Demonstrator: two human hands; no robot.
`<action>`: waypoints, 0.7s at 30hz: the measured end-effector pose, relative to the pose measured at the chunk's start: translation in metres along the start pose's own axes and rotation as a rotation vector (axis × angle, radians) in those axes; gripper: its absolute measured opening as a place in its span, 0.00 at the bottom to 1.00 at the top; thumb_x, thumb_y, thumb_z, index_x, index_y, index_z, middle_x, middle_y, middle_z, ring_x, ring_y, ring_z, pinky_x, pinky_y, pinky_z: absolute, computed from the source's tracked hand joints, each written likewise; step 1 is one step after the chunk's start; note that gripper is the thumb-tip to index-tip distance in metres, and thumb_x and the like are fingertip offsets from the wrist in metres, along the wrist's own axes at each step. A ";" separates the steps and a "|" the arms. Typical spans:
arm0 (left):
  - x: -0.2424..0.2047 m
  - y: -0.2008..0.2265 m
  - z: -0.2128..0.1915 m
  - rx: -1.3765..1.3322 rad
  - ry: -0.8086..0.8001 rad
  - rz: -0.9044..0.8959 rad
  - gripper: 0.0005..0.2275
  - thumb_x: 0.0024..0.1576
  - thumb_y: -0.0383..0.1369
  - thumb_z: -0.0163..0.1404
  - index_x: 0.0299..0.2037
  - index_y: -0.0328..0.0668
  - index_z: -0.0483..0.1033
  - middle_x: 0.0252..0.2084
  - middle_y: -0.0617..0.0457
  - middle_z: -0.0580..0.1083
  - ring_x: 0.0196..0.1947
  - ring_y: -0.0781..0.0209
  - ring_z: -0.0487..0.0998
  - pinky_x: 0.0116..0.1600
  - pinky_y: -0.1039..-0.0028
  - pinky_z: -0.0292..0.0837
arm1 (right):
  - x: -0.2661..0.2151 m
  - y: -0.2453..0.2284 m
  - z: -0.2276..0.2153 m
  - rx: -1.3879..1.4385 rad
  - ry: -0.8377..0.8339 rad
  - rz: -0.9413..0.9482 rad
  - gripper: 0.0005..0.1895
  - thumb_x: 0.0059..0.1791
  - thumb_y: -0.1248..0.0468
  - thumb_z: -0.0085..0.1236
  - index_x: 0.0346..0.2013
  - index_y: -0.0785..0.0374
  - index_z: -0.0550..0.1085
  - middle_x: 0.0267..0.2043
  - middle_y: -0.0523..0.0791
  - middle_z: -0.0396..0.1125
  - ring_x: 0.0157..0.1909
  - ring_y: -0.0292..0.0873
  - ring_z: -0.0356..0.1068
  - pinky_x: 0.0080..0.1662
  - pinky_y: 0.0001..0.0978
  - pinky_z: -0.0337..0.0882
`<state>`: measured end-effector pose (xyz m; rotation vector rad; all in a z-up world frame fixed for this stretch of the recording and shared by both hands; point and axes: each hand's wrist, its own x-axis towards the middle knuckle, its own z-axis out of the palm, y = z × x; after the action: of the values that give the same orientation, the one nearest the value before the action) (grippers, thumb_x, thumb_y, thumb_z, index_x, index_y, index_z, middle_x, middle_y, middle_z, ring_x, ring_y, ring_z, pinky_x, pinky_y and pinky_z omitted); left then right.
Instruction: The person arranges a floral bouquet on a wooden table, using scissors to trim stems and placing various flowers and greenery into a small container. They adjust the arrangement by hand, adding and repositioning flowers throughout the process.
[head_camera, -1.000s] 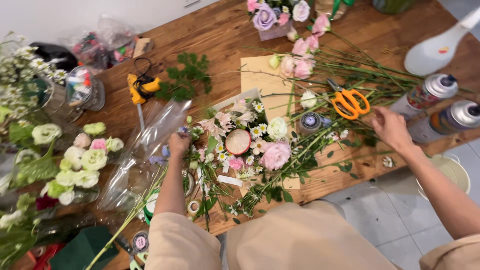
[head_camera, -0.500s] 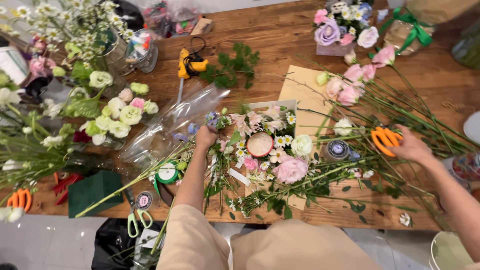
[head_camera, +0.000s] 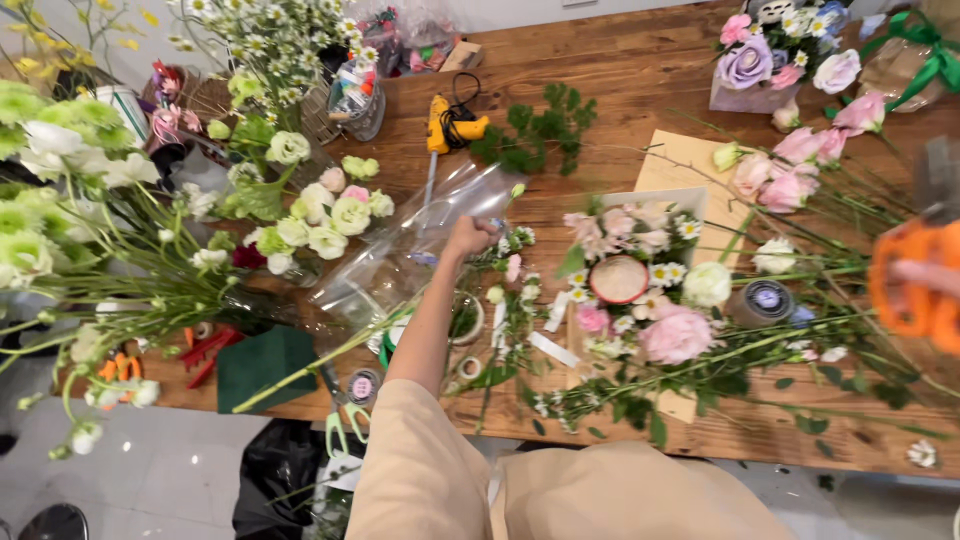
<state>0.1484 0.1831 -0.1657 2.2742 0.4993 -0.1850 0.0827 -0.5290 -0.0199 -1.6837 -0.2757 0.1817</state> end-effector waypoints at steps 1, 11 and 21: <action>0.004 0.000 -0.005 -0.087 -0.060 0.017 0.09 0.47 0.32 0.61 0.37 0.44 0.84 0.47 0.36 0.78 0.48 0.42 0.79 0.48 0.62 0.76 | -0.003 -0.014 0.054 0.037 -0.030 -0.018 0.19 0.47 0.69 0.52 0.52 0.72 0.69 0.09 0.53 0.61 0.11 0.51 0.69 0.11 0.40 0.69; -0.004 0.024 -0.064 -0.545 -0.201 -0.024 0.08 0.48 0.30 0.58 0.36 0.35 0.80 0.28 0.38 0.75 0.27 0.47 0.80 0.32 0.62 0.82 | -0.024 -0.019 0.459 0.322 -0.304 0.489 0.26 0.43 0.66 0.69 0.53 0.71 0.72 0.32 0.49 0.65 0.14 0.41 0.64 0.16 0.28 0.61; -0.017 0.039 -0.079 -0.483 -0.334 0.058 0.07 0.46 0.33 0.62 0.29 0.38 0.81 0.23 0.46 0.76 0.19 0.59 0.79 0.27 0.74 0.80 | 0.041 -0.029 0.534 -0.168 -0.233 0.462 0.41 0.39 0.31 0.66 0.46 0.64 0.73 0.28 0.48 0.65 0.25 0.42 0.69 0.23 0.29 0.64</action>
<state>0.1466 0.2121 -0.0805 1.7392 0.2654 -0.3652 -0.0281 -0.0058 -0.0601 -1.8755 -0.0707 0.7179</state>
